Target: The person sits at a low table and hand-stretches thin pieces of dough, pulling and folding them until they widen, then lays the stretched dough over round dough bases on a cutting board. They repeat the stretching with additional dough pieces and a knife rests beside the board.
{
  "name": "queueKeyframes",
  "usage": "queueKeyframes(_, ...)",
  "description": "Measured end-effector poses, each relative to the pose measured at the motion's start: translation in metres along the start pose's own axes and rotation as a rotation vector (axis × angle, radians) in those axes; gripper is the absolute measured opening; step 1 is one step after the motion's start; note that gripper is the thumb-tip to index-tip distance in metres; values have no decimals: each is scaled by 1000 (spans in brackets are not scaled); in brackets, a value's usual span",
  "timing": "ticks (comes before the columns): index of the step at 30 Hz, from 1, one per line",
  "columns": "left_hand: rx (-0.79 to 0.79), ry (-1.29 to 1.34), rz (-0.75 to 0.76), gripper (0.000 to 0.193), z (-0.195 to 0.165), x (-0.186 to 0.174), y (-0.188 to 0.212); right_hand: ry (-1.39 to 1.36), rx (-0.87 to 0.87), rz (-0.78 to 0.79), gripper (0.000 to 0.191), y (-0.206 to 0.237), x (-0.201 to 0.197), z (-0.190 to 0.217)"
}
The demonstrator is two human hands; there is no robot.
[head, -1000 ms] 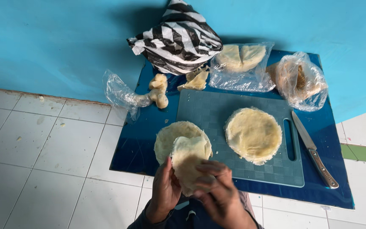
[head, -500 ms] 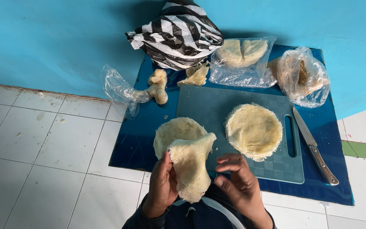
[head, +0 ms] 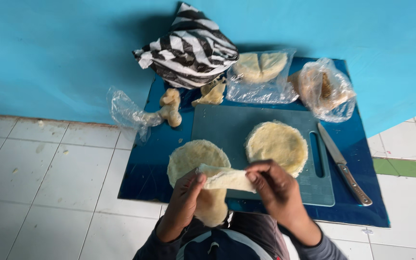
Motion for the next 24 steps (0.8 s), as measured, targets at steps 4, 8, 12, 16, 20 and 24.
queueKeyframes(4, 44, -140, 120, 25, -21, 13, -19, 116, -88, 79, 13, -37, -29, 20)
queueKeyframes(8, 14, -74, 182, 20, -26, 21, -44, 95, -119, 113, 16, -60, -48, 42)
queueKeyframes(12, -6, -76, 155, 21, -20, 19, -55, 32, -100, 177, 20, -70, -57, 54)
queueKeyframes(16, 126, -111, 230, 23, -30, 22, -56, 10, -63, 207, 20, -72, -60, 62)
queueKeyframes(20, 49, -464, 166, 46, -38, 22, -50, 2, -72, 260, 21, -72, -56, 76)
queueKeyframes(24, -15, -341, 282, 66, -37, 41, -50, -25, -83, 281, 21, -69, -54, 89)
Point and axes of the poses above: each hand's wrist, its own y-axis away from the middle knuckle, its own x-axis out of the palm, z = x × y, the point moved 6 cm from there along -y, towards the middle knuckle, and after that the axes turned 12 degrees about y, right-handed, at the moved point
